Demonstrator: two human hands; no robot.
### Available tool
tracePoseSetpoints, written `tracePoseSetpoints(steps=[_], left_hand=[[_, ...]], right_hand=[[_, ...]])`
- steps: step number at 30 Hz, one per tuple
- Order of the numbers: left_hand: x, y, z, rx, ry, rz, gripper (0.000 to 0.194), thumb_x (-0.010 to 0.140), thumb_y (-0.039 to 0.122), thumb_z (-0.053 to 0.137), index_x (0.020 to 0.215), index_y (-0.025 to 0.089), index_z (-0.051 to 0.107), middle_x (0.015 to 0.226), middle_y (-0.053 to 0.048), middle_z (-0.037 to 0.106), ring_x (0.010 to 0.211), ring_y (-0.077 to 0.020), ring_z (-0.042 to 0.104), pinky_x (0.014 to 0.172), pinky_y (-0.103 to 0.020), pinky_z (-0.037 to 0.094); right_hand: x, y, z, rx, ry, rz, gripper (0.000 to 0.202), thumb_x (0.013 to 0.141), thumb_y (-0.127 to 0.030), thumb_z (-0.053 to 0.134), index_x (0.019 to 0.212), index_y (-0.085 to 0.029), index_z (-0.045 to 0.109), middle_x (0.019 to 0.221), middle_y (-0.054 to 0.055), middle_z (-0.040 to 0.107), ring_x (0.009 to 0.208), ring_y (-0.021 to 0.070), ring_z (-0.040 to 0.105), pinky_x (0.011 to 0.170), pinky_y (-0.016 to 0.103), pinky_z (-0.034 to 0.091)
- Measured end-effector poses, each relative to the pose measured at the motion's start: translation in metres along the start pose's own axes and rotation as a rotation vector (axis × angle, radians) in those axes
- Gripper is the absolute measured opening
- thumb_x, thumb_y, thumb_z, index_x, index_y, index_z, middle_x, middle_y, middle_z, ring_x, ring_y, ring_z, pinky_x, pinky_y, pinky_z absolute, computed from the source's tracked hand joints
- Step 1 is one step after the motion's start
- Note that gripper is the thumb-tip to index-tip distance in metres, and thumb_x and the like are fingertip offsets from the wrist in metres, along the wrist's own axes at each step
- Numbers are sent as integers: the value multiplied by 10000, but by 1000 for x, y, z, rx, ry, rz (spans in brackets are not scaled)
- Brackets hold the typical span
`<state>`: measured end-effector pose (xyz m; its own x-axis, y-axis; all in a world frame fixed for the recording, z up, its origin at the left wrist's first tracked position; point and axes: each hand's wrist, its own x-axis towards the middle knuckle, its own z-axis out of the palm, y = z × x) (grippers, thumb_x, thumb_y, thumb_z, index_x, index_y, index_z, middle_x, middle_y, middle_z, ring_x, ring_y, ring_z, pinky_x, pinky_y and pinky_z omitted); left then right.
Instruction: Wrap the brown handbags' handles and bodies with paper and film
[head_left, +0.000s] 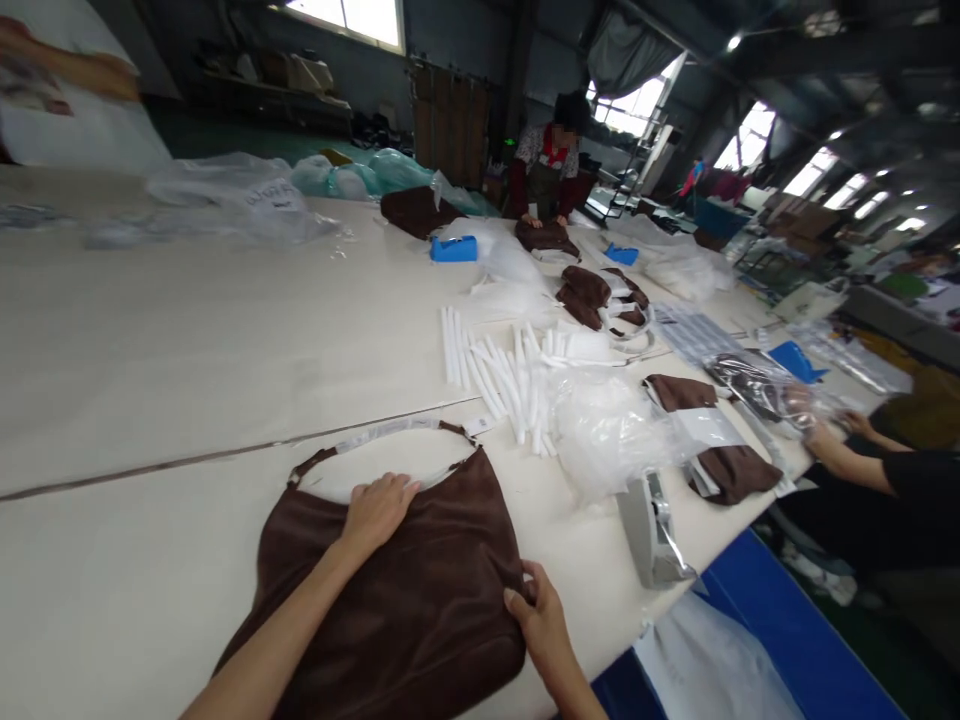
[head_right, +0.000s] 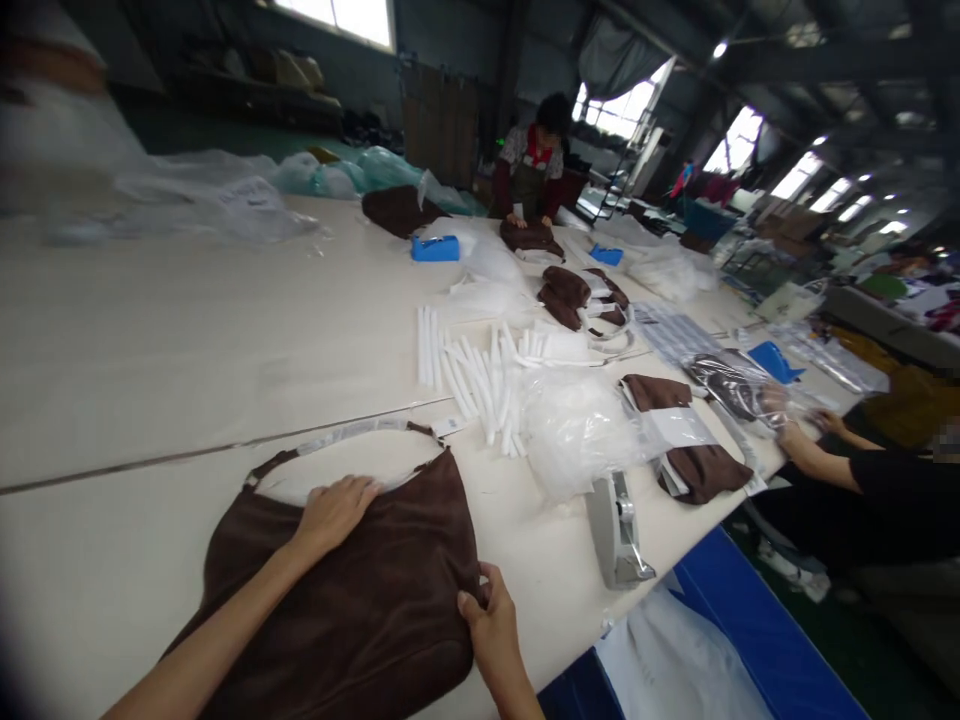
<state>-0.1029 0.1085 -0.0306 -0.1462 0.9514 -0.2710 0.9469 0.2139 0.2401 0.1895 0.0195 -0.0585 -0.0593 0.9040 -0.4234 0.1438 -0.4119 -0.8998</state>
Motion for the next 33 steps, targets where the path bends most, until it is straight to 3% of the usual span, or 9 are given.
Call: tracePoseSetpoints(steps=[4, 7, 10, 14, 19, 23, 28, 30, 33], left_hand=[[-31, 3, 26, 57, 5, 125, 405, 1001, 371, 293, 1092, 186, 642, 1034, -104, 714, 994, -278, 646, 918, -437, 415], [-30, 7, 24, -5, 2, 138, 392, 1005, 344, 297, 1096, 198, 649, 1085, -95, 703, 1036, -258, 633, 906, -393, 437], [1, 13, 7, -33, 74, 134, 376, 988, 289, 336, 1178, 171, 639, 1169, -115, 679, 1104, -259, 603, 956, -375, 442], [58, 25, -15, 17, 162, 142, 429, 946, 182, 373, 1331, 167, 561, 1368, -139, 584, 1262, -281, 508, 1072, -428, 375], [97, 30, -18, 83, 129, 121, 388, 902, 129, 431, 1231, 203, 623, 1253, -145, 638, 1191, -307, 550, 1008, -508, 382], [83, 14, -13, 82, 166, 162, 280, 945, 226, 430, 1084, 198, 671, 1062, -126, 662, 1066, -279, 584, 960, -453, 386], [50, -3, -7, -46, 452, 204, 320, 968, 258, 389, 1135, 202, 656, 1000, -111, 641, 1011, -260, 575, 927, -404, 387], [41, -3, -9, -76, 472, 195, 348, 972, 263, 368, 1148, 192, 660, 1017, -119, 636, 1019, -267, 568, 938, -411, 384], [35, -2, -21, -107, 497, 190, 376, 975, 265, 348, 1157, 189, 669, 1053, -127, 627, 1041, -272, 557, 961, -423, 380]], right_hand=[[-15, 18, -24, -83, 41, 16, 381, 743, -476, 691, 1002, -196, 696, 792, 53, 704, 756, 246, 650, 717, 367, 527], [6, -11, -30, -250, 139, -70, 426, 774, -526, 654, 1026, -185, 689, 937, 95, 712, 822, 251, 656, 760, 372, 535], [55, -63, -9, -439, 147, -294, 418, 863, -506, 559, 1112, -185, 653, 1072, 118, 672, 899, 241, 649, 797, 363, 530], [123, -116, 49, -738, 177, -467, 330, 888, -394, 554, 1133, -186, 632, 1115, 132, 629, 1013, 265, 609, 863, 387, 496], [185, -122, 85, -589, 193, -278, 113, 747, -278, 680, 812, -190, 657, 963, 101, 661, 948, 258, 592, 804, 350, 467], [205, -110, 61, -420, 211, -160, 148, 789, -243, 544, 652, -202, 582, 702, 23, 637, 748, 181, 589, 724, 288, 459], [205, -110, 44, -248, 255, -62, 365, 915, -435, 355, 858, -181, 610, 828, 64, 689, 702, 173, 623, 617, 274, 465], [205, -118, 54, -189, 161, 10, 476, 925, -561, 350, 891, -175, 627, 839, 75, 702, 693, 178, 627, 614, 279, 461], [209, -133, 72, -119, -239, 168, 621, 888, -713, 381, 905, -165, 672, 784, 75, 711, 727, 204, 641, 649, 292, 457]])
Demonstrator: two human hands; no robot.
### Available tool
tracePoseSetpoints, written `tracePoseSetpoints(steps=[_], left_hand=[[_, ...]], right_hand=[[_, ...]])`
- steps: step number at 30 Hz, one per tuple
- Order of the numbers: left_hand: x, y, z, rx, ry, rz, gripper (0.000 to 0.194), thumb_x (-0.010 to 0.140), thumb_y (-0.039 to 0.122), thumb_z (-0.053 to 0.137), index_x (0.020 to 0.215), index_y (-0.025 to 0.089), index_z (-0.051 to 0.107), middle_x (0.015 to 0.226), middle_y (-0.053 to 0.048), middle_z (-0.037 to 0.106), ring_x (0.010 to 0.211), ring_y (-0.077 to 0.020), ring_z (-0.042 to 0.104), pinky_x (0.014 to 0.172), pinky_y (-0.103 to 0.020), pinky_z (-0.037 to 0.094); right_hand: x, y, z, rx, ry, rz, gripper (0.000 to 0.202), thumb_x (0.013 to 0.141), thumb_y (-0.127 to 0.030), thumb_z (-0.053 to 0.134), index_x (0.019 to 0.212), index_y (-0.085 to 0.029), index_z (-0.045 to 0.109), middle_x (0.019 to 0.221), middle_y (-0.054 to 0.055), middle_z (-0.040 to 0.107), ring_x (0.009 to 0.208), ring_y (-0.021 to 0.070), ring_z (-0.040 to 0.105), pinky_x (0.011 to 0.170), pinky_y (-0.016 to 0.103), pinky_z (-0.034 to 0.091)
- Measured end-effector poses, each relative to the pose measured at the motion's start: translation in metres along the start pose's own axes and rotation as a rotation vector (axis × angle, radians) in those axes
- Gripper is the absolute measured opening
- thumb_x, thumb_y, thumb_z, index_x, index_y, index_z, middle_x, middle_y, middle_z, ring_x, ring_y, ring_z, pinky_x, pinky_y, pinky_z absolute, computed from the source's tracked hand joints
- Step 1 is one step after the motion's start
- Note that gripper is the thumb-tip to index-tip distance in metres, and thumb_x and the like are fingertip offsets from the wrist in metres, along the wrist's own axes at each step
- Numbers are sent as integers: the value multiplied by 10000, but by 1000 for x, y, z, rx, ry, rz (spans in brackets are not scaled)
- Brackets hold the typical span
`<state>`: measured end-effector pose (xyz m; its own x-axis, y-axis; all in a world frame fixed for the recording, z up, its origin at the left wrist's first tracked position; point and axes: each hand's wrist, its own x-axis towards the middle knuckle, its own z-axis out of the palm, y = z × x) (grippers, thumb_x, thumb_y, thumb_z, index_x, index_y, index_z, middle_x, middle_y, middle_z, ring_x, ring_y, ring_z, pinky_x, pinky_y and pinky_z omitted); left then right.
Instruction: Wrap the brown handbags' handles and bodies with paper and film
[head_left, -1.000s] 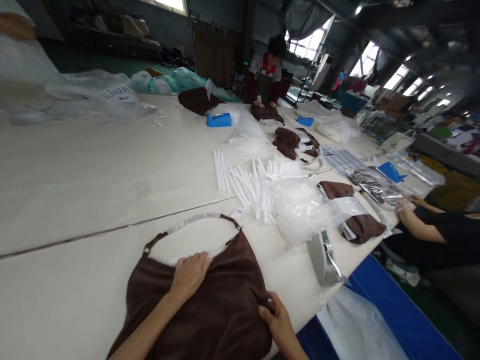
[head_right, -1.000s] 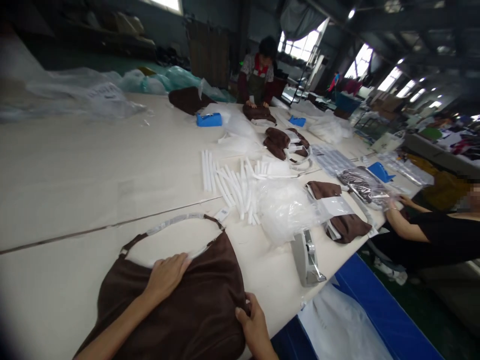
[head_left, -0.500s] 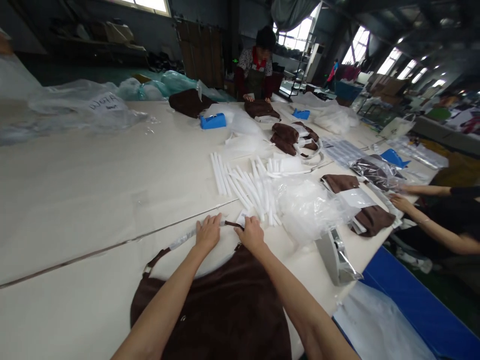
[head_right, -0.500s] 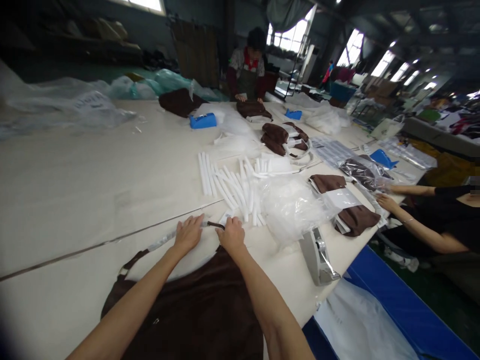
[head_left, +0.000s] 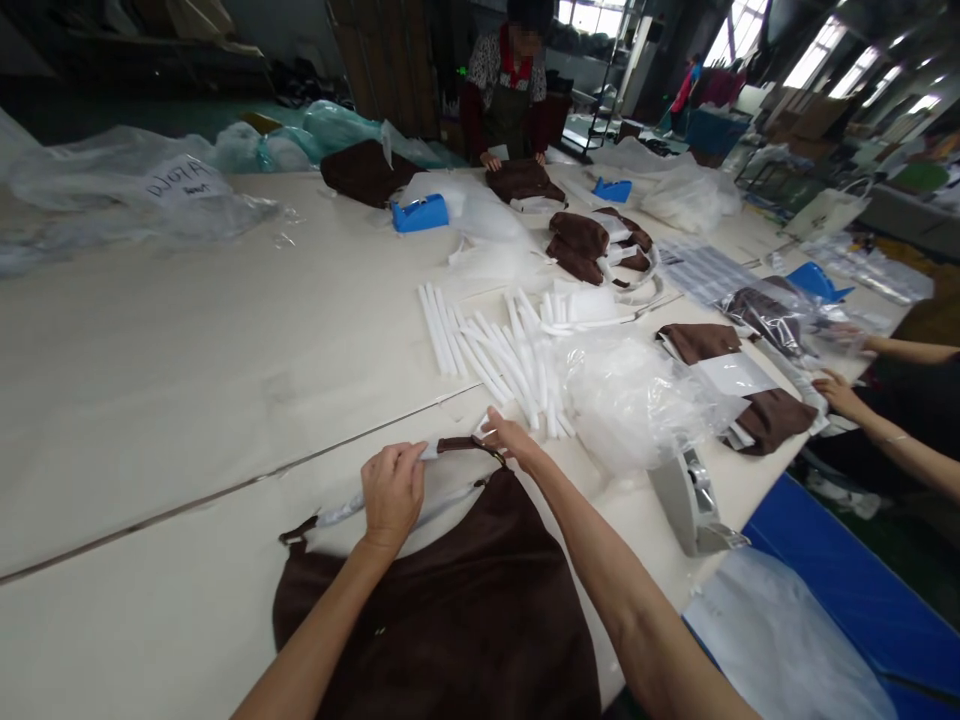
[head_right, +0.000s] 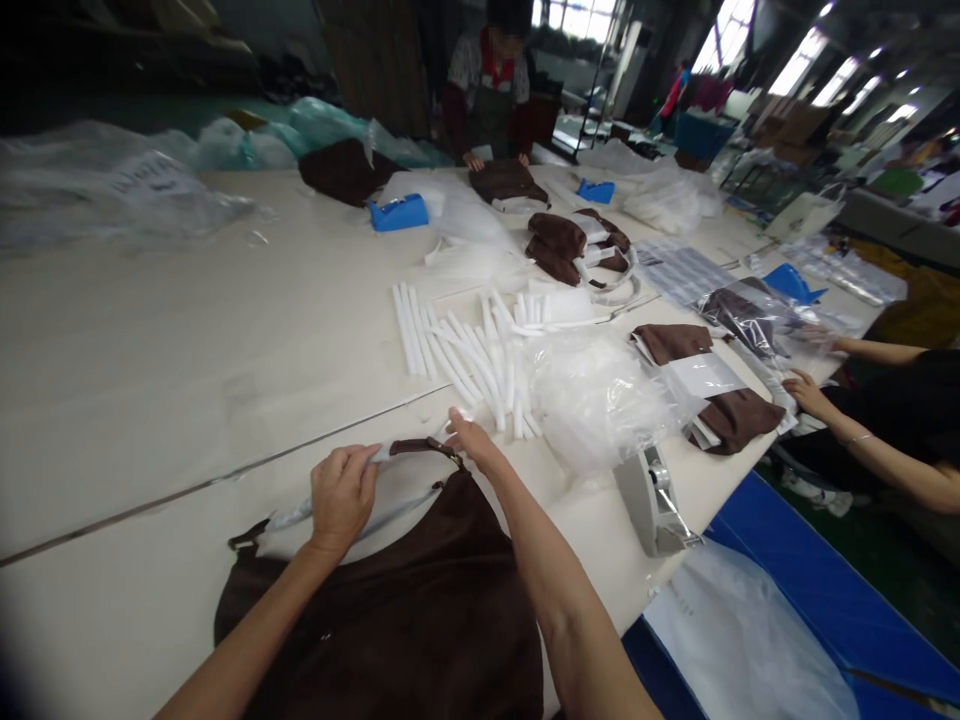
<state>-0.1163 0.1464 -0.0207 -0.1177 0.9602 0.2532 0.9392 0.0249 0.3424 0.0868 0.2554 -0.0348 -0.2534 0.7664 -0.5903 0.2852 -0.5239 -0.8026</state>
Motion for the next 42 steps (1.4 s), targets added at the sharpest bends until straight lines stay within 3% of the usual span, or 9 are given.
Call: tracePoseSetpoints(steps=[3, 7, 12, 19, 25, 27, 32, 35, 42], left_hand=[[8, -2, -15, 2, 44, 25, 382, 980, 275, 348, 1148, 191, 681, 1066, -126, 627, 1037, -266, 560, 974, -431, 376], [34, 0, -19, 28, 1, 80, 379, 987, 280, 359, 1153, 210, 692, 1062, -117, 649, 1050, -264, 570, 1004, -445, 365], [58, 29, 8, 69, -133, -19, 393, 930, 176, 404, 1241, 195, 645, 1283, -151, 610, 1240, -320, 501, 1095, -549, 297], [-14, 41, 50, 8, -240, 11, 425, 967, 314, 388, 1321, 171, 575, 1390, -161, 562, 1296, -318, 482, 1088, -517, 362], [-60, 23, 54, 94, -308, 95, 450, 986, 331, 313, 1278, 186, 624, 1226, -153, 635, 1027, -302, 595, 860, -449, 509], [-64, 17, 55, 100, -274, 124, 466, 982, 340, 301, 1248, 178, 648, 1152, -161, 643, 958, -302, 601, 833, -449, 517], [-62, 13, 58, 116, -271, 135, 487, 967, 364, 287, 1216, 195, 670, 1098, -154, 646, 894, -297, 608, 834, -447, 519], [-58, 16, 56, 97, -303, 73, 505, 954, 371, 271, 1202, 186, 671, 1088, -153, 657, 903, -299, 618, 833, -447, 525], [-59, 36, 42, 6, -195, 11, 469, 918, 414, 323, 1199, 187, 623, 1172, -154, 652, 1099, -313, 590, 1003, -476, 472]], right_hand=[[1, -10, 4, 25, -298, 34, 712, 861, -786, 369, 925, -160, 703, 821, 91, 731, 826, 229, 661, 702, 302, 461], [-20, 7, -11, 187, -128, -1, 779, 878, -800, 256, 1069, -175, 681, 910, 96, 735, 828, 207, 662, 722, 307, 457], [-84, 63, -34, 259, 36, 55, 754, 825, -799, 395, 1069, -150, 692, 1008, 122, 717, 817, 206, 647, 713, 315, 458], [-136, 119, -12, 66, 207, -91, 399, 767, -468, 669, 1073, -212, 658, 1056, 58, 712, 961, 232, 636, 865, 360, 478], [-152, 152, 23, 78, 175, -94, 220, 793, -383, 631, 937, -218, 660, 875, 12, 707, 828, 217, 649, 766, 342, 510], [-157, 155, 1, 89, 208, -103, 231, 801, -417, 619, 897, -214, 676, 846, 15, 700, 824, 217, 650, 745, 331, 514], [-159, 138, -102, 3, 779, -237, 371, 825, -400, 531, 1094, -173, 646, 1094, 108, 663, 902, 231, 630, 827, 374, 525], [-145, 121, -148, -65, 949, -281, 464, 824, -331, 494, 1235, -128, 566, 1214, 170, 593, 895, 229, 613, 880, 411, 512], [-117, 106, -170, -281, 1015, -439, 434, 804, -134, 391, 1206, -173, 550, 1179, 132, 572, 1104, 242, 545, 947, 395, 457]])
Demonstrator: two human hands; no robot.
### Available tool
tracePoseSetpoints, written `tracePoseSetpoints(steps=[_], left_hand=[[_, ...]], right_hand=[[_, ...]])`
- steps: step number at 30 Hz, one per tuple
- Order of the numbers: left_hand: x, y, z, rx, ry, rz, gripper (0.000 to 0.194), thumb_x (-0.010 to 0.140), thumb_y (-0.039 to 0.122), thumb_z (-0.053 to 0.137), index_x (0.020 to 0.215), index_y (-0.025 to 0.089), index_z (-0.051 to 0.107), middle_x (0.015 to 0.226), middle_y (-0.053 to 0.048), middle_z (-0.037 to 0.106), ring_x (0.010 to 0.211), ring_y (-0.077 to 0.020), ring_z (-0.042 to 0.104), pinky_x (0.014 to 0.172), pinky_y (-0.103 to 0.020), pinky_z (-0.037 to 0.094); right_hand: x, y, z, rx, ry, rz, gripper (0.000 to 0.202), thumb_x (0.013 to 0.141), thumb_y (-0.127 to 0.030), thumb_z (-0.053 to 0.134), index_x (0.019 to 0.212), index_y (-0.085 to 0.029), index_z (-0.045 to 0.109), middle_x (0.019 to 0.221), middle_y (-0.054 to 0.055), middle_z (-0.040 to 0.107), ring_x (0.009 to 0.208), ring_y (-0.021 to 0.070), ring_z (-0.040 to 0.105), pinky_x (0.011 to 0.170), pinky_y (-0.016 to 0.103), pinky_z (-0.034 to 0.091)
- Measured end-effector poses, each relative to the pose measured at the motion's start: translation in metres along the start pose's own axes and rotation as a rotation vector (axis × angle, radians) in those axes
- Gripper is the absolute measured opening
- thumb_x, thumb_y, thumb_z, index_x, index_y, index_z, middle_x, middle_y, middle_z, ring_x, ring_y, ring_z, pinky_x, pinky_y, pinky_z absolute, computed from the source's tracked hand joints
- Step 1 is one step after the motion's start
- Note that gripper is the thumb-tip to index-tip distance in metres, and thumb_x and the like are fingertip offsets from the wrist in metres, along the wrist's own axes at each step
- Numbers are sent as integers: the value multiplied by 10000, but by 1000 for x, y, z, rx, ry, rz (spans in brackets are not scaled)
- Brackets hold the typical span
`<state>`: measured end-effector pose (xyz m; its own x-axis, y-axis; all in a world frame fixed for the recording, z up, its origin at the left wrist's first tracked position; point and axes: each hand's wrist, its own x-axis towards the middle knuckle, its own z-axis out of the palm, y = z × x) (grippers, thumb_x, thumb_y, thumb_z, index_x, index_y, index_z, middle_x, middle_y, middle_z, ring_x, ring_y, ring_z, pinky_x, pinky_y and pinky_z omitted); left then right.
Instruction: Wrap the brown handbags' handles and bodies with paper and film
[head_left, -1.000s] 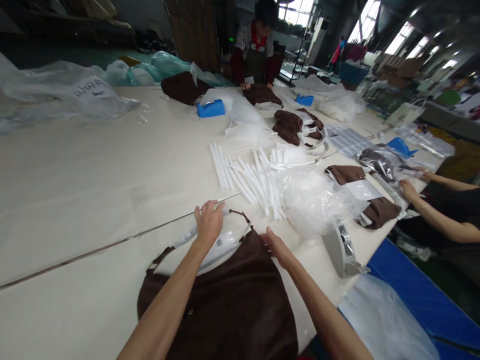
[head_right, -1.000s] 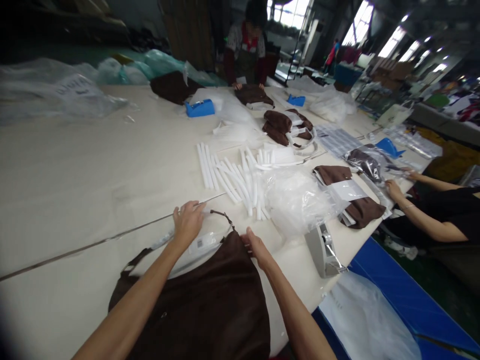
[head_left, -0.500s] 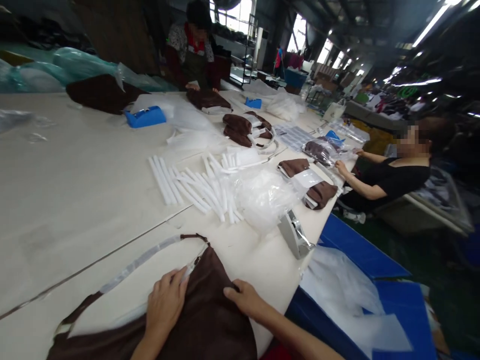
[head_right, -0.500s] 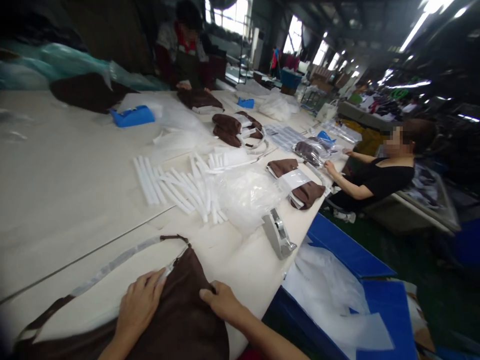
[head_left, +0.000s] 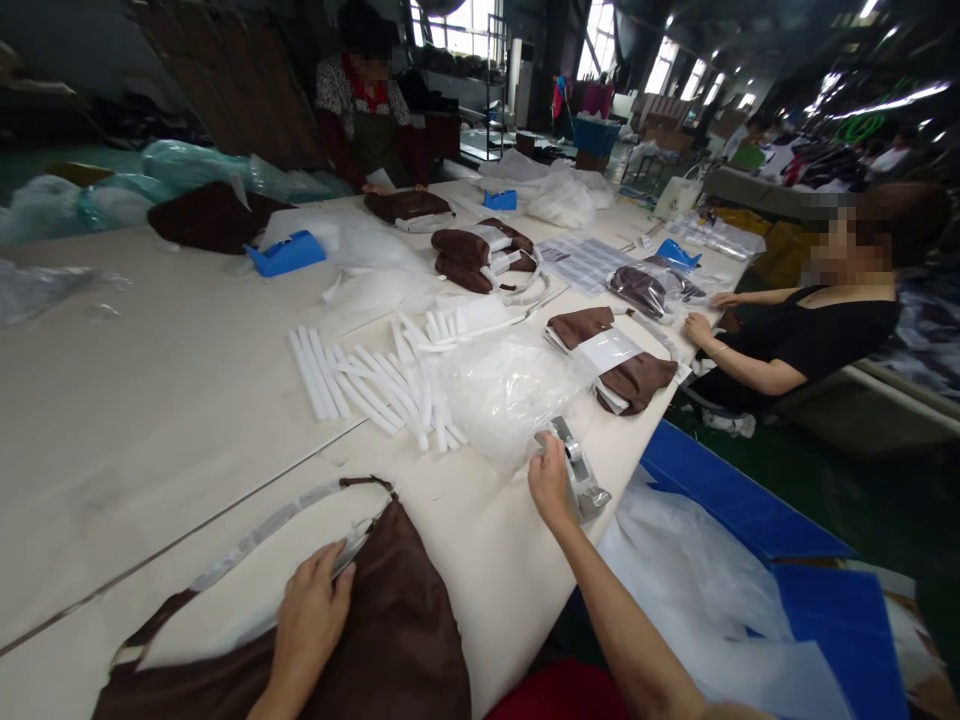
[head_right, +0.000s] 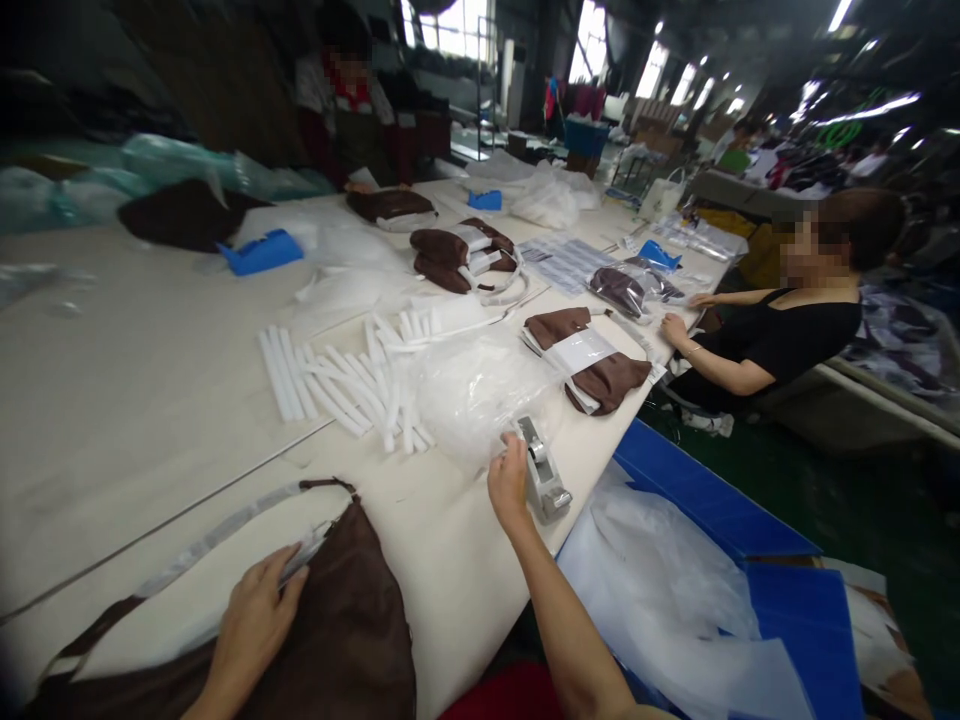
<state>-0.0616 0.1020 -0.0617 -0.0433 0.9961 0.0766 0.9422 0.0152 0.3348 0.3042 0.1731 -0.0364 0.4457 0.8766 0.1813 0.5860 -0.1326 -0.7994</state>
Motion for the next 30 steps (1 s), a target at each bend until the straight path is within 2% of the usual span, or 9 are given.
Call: tracePoseSetpoints(steps=[6, 10, 13, 15, 19, 23, 26, 28, 30], left_hand=[[5, 51, -13, -80, 60, 69, 414, 922, 390, 338, 1172, 208, 612, 1241, -143, 624, 1214, -299, 545, 1100, -475, 408], [12, 81, -22, -166, 66, 75, 410, 920, 420, 375, 1159, 204, 629, 1244, -138, 633, 1248, -304, 522, 1117, -492, 393], [13, 108, -30, -294, 46, 29, 418, 916, 463, 404, 1148, 211, 643, 1256, -121, 633, 1248, -293, 528, 1123, -484, 391], [15, 131, -35, -432, -1, -24, 427, 908, 504, 435, 1164, 231, 641, 1262, -91, 637, 1229, -277, 550, 1122, -465, 396], [21, 186, -45, -807, -192, -100, 555, 863, 582, 531, 1302, 244, 563, 1381, -83, 579, 1312, -277, 506, 1142, -451, 372], [21, 228, -62, -1197, -364, -147, 805, 779, 584, 678, 1458, 251, 403, 1433, -123, 539, 1320, -286, 503, 1071, -407, 439], [11, 240, -73, -1399, -455, -291, 656, 765, 588, 704, 1276, 192, 594, 1096, -115, 710, 924, -250, 677, 777, -333, 542], [-1, 238, -73, -1455, -372, -421, 523, 770, 589, 700, 1057, 152, 680, 858, -65, 712, 696, -184, 635, 624, -273, 493], [-14, 230, -65, -1423, -238, -511, 467, 749, 584, 723, 901, 145, 683, 748, -26, 675, 622, -147, 580, 572, -238, 442]], right_hand=[[16, -1, 2, -160, -160, 43, 182, 851, -166, 461, 965, -207, 597, 938, 102, 601, 886, 247, 572, 814, 378, 465], [22, -10, -35, -108, -147, -23, 112, 877, -269, 492, 808, -219, 565, 849, 63, 581, 822, 224, 551, 813, 373, 457], [25, -21, -76, 74, -57, -76, 170, 873, -366, 539, 783, -222, 554, 921, 65, 611, 911, 221, 569, 875, 370, 451], [26, -30, -99, 287, 20, -12, 189, 855, -404, 574, 834, -217, 557, 987, 66, 637, 959, 217, 586, 872, 357, 463], [25, -44, -121, 702, 30, 271, 292, 801, -448, 655, 917, -214, 524, 755, -17, 611, 663, 152, 575, 621, 275, 469], [9, -59, -121, 825, -192, 336, 325, 745, -432, 746, 864, -216, 534, 652, -52, 590, 546, 113, 521, 533, 226, 415], [-12, -69, -110, 862, -413, 431, 338, 716, -448, 791, 840, -220, 574, 637, -49, 610, 538, 112, 523, 518, 216, 410], [-29, -70, -98, 938, -596, 551, 388, 685, -474, 816, 917, -225, 631, 731, -12, 680, 595, 139, 580, 555, 238, 454], [-44, -67, -84, 979, -778, 669, 460, 656, -474, 837, 996, -207, 679, 856, 46, 733, 697, 185, 642, 633, 285, 506]])
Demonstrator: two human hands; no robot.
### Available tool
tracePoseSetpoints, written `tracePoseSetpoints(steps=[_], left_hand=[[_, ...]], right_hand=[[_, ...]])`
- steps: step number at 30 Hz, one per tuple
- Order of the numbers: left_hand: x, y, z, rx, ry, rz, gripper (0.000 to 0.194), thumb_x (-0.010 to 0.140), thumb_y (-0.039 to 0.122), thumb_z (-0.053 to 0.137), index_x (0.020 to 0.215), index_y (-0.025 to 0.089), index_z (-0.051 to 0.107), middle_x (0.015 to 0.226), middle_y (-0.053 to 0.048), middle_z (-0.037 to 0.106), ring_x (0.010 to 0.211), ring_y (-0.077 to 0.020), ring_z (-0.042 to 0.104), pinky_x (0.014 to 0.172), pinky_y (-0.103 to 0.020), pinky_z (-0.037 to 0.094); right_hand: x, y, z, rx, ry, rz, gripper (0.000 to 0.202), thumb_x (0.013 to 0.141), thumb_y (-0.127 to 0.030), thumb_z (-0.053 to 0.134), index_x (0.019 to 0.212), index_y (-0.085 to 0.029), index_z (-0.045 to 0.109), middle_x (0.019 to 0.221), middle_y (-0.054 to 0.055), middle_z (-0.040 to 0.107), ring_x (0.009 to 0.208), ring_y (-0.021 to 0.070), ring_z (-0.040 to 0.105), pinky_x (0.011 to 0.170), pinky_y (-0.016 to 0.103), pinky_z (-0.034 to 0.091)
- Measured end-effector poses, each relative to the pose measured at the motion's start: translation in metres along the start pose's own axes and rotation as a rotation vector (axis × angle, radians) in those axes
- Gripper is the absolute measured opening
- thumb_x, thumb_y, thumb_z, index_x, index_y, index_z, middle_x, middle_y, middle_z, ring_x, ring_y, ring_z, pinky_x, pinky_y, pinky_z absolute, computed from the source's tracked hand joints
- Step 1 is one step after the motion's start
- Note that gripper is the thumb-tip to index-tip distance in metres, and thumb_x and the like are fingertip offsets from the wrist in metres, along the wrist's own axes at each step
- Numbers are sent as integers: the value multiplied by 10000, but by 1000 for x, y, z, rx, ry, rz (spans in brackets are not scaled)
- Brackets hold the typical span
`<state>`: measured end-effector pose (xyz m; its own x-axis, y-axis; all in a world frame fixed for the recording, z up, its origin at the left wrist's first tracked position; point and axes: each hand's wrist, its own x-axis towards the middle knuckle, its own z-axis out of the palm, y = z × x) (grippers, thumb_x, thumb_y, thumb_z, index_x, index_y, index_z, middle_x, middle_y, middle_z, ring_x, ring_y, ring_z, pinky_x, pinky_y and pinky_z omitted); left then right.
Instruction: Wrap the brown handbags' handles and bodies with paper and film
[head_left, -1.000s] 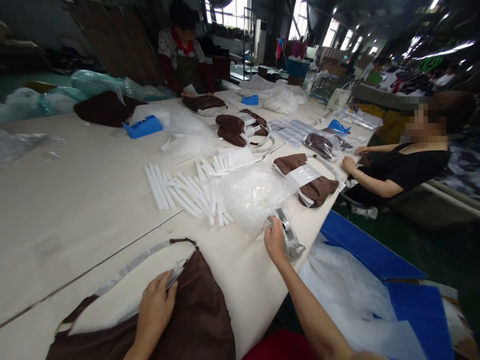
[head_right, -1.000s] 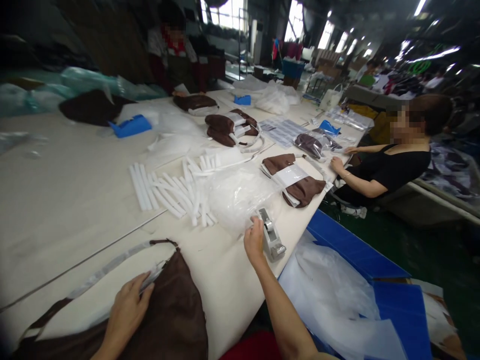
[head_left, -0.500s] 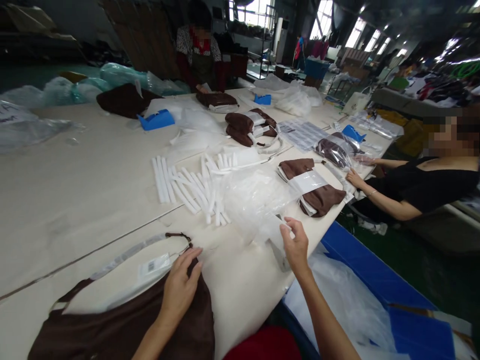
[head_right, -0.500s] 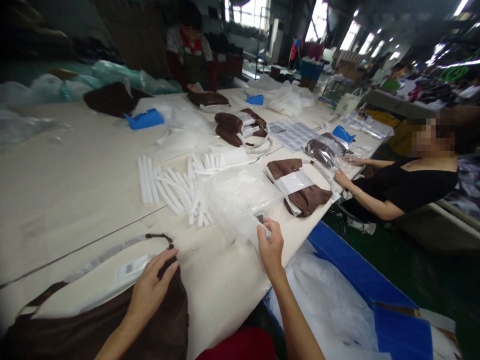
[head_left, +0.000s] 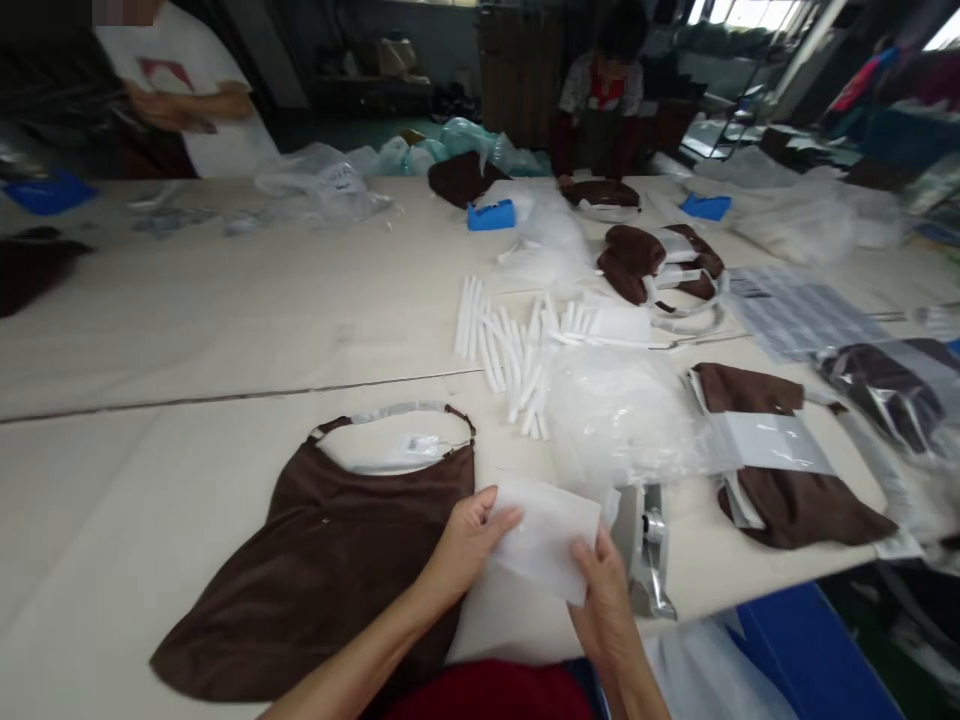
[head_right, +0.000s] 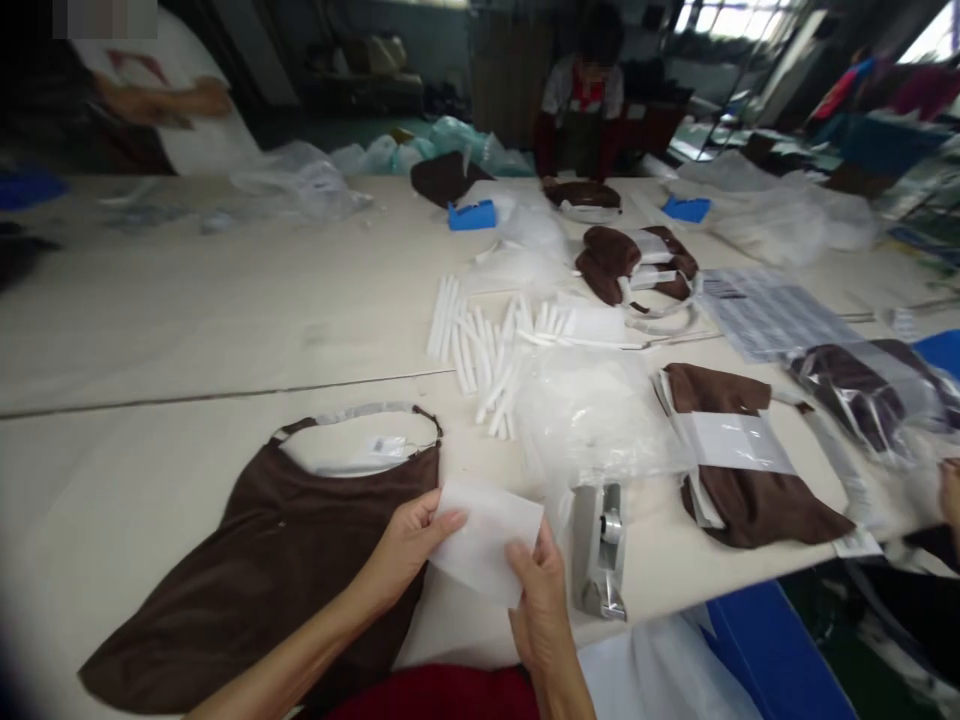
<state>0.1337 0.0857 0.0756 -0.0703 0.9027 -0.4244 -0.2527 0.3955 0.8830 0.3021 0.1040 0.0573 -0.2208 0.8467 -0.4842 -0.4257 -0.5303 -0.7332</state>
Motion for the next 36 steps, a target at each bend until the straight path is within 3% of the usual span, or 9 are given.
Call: tracePoseSetpoints(steps=[2, 5, 9, 13, 17, 22, 27, 32, 36], left_hand=[[-2, -15, -17, 47, 43, -25, 471, 737, 608, 716, 823, 147, 669, 718, -23, 665, 622, -152, 577, 572, -243, 441], [12, -28, -54, 151, 118, -72, 512, 813, 662, 568, 844, 160, 660, 778, -60, 700, 729, -211, 646, 668, -298, 503], [66, -24, -99, 641, 412, 45, 335, 907, 477, 440, 971, 208, 628, 1017, -73, 722, 993, -233, 654, 895, -348, 489], [125, -23, -109, 940, 432, 37, 259, 819, 372, 600, 1002, 189, 616, 1137, -143, 682, 1158, -312, 572, 1015, -436, 402], [148, -31, -105, 977, 416, 17, 93, 790, 272, 623, 839, 199, 593, 1025, -159, 694, 1157, -364, 542, 1020, -502, 345], [125, -32, -112, 892, 314, 34, 165, 934, 316, 407, 866, 250, 542, 835, -25, 694, 878, -223, 642, 849, -330, 444], [80, -31, -117, 577, 338, 161, 290, 939, 476, 401, 849, 246, 553, 754, 26, 620, 742, -168, 584, 764, -271, 444], [51, -35, -112, 260, 414, 113, 338, 884, 536, 498, 889, 213, 595, 744, 16, 620, 696, -161, 553, 690, -267, 450], [43, -36, -107, 205, 460, 117, 345, 857, 540, 542, 840, 203, 616, 723, 19, 604, 687, -151, 535, 681, -255, 439]], right_hand=[[9, 17, 3, -10, -33, 100, 464, 640, -452, 851, 984, -171, 718, 900, 84, 750, 766, 219, 668, 701, 327, 529], [30, 31, 6, -42, 42, 115, 418, 618, -434, 858, 911, -159, 742, 881, 82, 760, 800, 240, 680, 750, 355, 534], [61, 34, 12, -67, 115, 114, 423, 558, -418, 877, 871, -171, 736, 826, 62, 759, 781, 249, 687, 738, 364, 537], [85, 40, 17, -108, 171, 59, 434, 567, -391, 855, 918, -169, 728, 852, 62, 763, 787, 249, 693, 737, 363, 541], [109, 44, 17, -120, 239, 42, 457, 571, -377, 828, 961, -169, 715, 864, 63, 763, 785, 250, 698, 722, 364, 552], [148, 45, 27, -72, 237, 95, 397, 545, -301, 813, 900, -170, 691, 844, 58, 754, 764, 238, 688, 697, 366, 568], [178, 61, 63, -25, 126, 196, 328, 564, -215, 760, 878, -202, 668, 813, 26, 736, 796, 223, 681, 685, 343, 567], [177, 79, 102, -66, -33, 301, 297, 532, -222, 755, 813, -195, 662, 765, 31, 730, 695, 204, 655, 566, 300, 527], [162, 86, 124, -156, -207, 365, 271, 518, -265, 782, 742, -158, 674, 630, 23, 681, 525, 154, 559, 433, 248, 416]])
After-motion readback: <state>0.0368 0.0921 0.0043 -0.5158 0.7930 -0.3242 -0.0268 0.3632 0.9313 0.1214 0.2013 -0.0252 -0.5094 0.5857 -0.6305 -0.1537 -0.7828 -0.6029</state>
